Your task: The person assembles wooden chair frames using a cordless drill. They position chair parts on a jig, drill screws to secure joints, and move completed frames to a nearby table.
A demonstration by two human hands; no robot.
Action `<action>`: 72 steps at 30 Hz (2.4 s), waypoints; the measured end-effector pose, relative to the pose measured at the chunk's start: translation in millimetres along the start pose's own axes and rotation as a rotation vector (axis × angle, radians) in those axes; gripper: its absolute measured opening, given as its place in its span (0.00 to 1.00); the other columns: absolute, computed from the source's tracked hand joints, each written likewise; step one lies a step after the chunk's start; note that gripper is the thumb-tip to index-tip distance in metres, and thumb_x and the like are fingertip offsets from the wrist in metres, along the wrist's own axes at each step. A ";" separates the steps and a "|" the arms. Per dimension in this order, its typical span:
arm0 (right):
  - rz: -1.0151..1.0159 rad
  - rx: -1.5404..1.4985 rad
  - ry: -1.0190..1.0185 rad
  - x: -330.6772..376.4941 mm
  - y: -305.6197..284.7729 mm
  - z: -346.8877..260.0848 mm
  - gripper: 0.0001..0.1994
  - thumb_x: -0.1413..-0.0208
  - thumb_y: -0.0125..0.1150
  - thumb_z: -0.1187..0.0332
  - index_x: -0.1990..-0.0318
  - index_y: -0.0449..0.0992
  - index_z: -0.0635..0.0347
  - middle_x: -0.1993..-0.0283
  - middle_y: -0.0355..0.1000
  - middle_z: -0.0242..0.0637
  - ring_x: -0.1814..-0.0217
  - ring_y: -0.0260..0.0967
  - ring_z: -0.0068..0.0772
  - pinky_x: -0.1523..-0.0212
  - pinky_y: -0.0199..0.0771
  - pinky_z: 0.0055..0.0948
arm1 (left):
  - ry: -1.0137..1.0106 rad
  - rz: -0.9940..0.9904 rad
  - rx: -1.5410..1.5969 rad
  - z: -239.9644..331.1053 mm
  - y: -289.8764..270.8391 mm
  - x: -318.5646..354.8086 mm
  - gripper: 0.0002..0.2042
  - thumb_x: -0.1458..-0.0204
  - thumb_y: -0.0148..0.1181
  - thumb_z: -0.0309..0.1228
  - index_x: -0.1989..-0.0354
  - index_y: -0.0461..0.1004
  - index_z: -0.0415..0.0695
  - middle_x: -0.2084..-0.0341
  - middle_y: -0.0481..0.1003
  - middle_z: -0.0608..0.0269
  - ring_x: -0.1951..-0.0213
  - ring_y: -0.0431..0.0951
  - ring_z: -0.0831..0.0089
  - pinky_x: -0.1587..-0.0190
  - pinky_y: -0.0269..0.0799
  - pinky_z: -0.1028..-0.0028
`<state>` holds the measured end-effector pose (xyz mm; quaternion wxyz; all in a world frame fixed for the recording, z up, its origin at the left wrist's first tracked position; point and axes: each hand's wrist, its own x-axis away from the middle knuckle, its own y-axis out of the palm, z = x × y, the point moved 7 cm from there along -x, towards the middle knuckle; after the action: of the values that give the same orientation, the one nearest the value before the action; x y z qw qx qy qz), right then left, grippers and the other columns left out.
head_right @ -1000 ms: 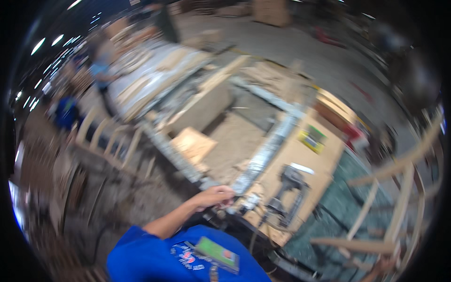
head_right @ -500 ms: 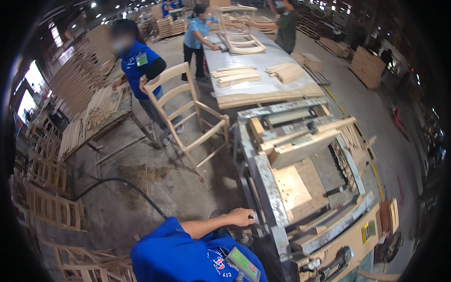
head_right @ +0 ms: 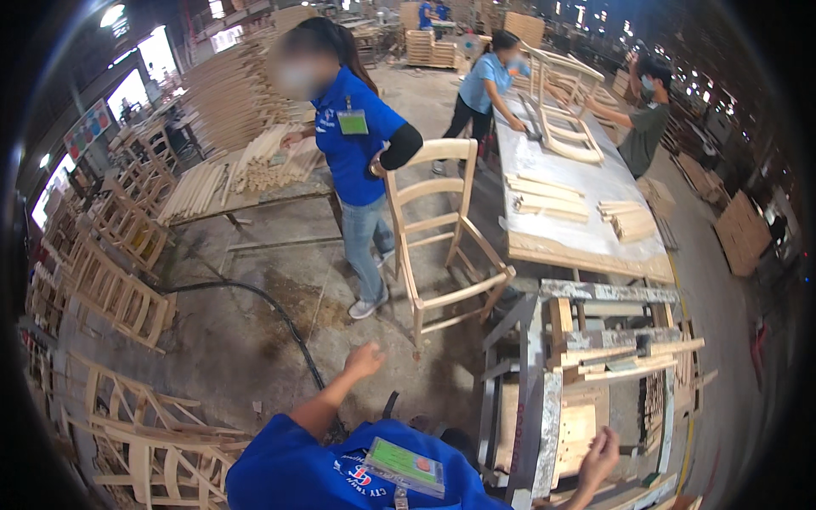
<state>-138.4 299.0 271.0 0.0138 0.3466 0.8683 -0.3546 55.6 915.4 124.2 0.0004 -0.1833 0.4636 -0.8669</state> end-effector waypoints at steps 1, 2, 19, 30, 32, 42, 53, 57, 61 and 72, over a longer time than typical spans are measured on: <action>-0.094 0.009 -0.023 -7.5 31.7 -10.2 0.09 0.31 0.55 0.72 0.52 0.78 0.69 0.70 0.73 0.37 0.71 0.70 0.23 0.69 0.71 0.27 | -0.019 0.031 0.040 -10.2 -1.4 8.2 0.25 0.42 0.60 0.50 0.45 0.77 0.43 0.51 0.81 0.44 0.47 0.80 0.45 0.45 0.75 0.53; -0.160 -0.028 -0.045 -14.1 59.2 -16.0 0.09 0.32 0.55 0.73 0.53 0.78 0.69 0.73 0.73 0.36 0.71 0.69 0.24 0.69 0.71 0.28 | -0.029 0.060 0.084 -14.7 -0.9 16.6 0.25 0.43 0.60 0.51 0.46 0.79 0.43 0.51 0.81 0.45 0.49 0.81 0.45 0.46 0.75 0.53; -0.692 0.050 -0.270 -150.7 281.3 -81.9 0.09 0.38 0.63 0.70 0.56 0.81 0.66 0.68 0.81 0.46 0.66 0.81 0.36 0.62 0.79 0.32 | -0.507 -0.594 0.098 12.9 136.3 -69.6 0.26 0.42 0.53 0.53 0.59 0.83 0.39 0.57 0.82 0.40 0.53 0.82 0.45 0.46 0.75 0.54; -0.918 0.164 -0.409 -187.8 364.1 -160.9 0.11 0.41 0.65 0.68 0.53 0.82 0.61 0.65 0.80 0.49 0.65 0.80 0.46 0.62 0.79 0.39 | -0.888 -0.627 1.351 119.6 164.3 -185.8 0.30 0.44 0.59 0.65 0.46 0.77 0.53 0.65 0.81 0.56 0.61 0.83 0.58 0.59 0.80 0.58; -0.940 0.233 -0.444 -179.5 369.8 -161.5 0.11 0.41 0.65 0.67 0.53 0.82 0.60 0.68 0.80 0.47 0.68 0.80 0.46 0.65 0.79 0.39 | -1.184 -0.484 1.538 123.6 180.7 -192.3 0.40 0.48 0.66 0.64 0.29 0.63 0.61 0.44 0.76 0.47 0.45 0.78 0.48 0.45 0.78 0.50; -1.263 0.586 0.039 -127.1 353.7 -96.8 0.14 0.33 0.61 0.63 0.49 0.81 0.64 0.59 0.83 0.49 0.59 0.81 0.38 0.57 0.79 0.37 | -1.279 0.093 2.292 106.4 222.3 -292.3 0.26 0.40 0.65 0.43 0.36 0.64 0.53 0.48 0.74 0.56 0.49 0.78 0.56 0.50 0.77 0.49; -1.279 0.467 -0.388 -163.9 444.8 -148.3 0.18 0.42 0.67 0.61 0.48 0.80 0.60 0.62 0.83 0.47 0.60 0.83 0.45 0.57 0.82 0.39 | -1.151 0.564 2.013 -73.8 106.6 -280.3 0.17 0.42 0.66 0.29 0.48 0.68 0.43 0.70 0.73 0.59 0.71 0.78 0.68 0.74 0.71 0.64; -1.264 0.317 -0.634 -190.9 513.8 -232.6 0.20 0.45 0.68 0.67 0.46 0.78 0.63 0.62 0.80 0.48 0.61 0.80 0.51 0.58 0.80 0.43 | -1.116 0.563 1.697 -139.6 38.0 -262.6 0.13 0.39 0.66 0.34 0.52 0.71 0.43 0.70 0.74 0.64 0.73 0.76 0.68 0.73 0.69 0.65; -1.142 0.236 -0.845 -225.5 597.4 -337.7 0.25 0.47 0.69 0.73 0.41 0.73 0.65 0.47 0.75 0.54 0.48 0.77 0.53 0.50 0.77 0.43 | -1.191 0.654 1.604 -171.0 18.0 -248.8 0.15 0.38 0.65 0.36 0.49 0.72 0.44 0.64 0.76 0.62 0.68 0.77 0.66 0.67 0.71 0.64; -0.686 0.527 -0.945 -286.0 836.6 -485.3 0.34 0.48 0.72 0.51 0.37 0.68 0.56 0.43 0.74 0.56 0.40 0.72 0.62 0.44 0.73 0.55 | -1.030 0.330 1.383 -155.3 72.6 -228.9 0.26 0.50 0.71 0.34 0.45 0.72 0.33 0.54 0.80 0.47 0.56 0.82 0.59 0.54 0.78 0.62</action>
<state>698.2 858.3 203.9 0.1951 -0.1529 0.7138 -0.6550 207.4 1037.9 -84.9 0.4458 -0.4414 -0.2028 -0.7519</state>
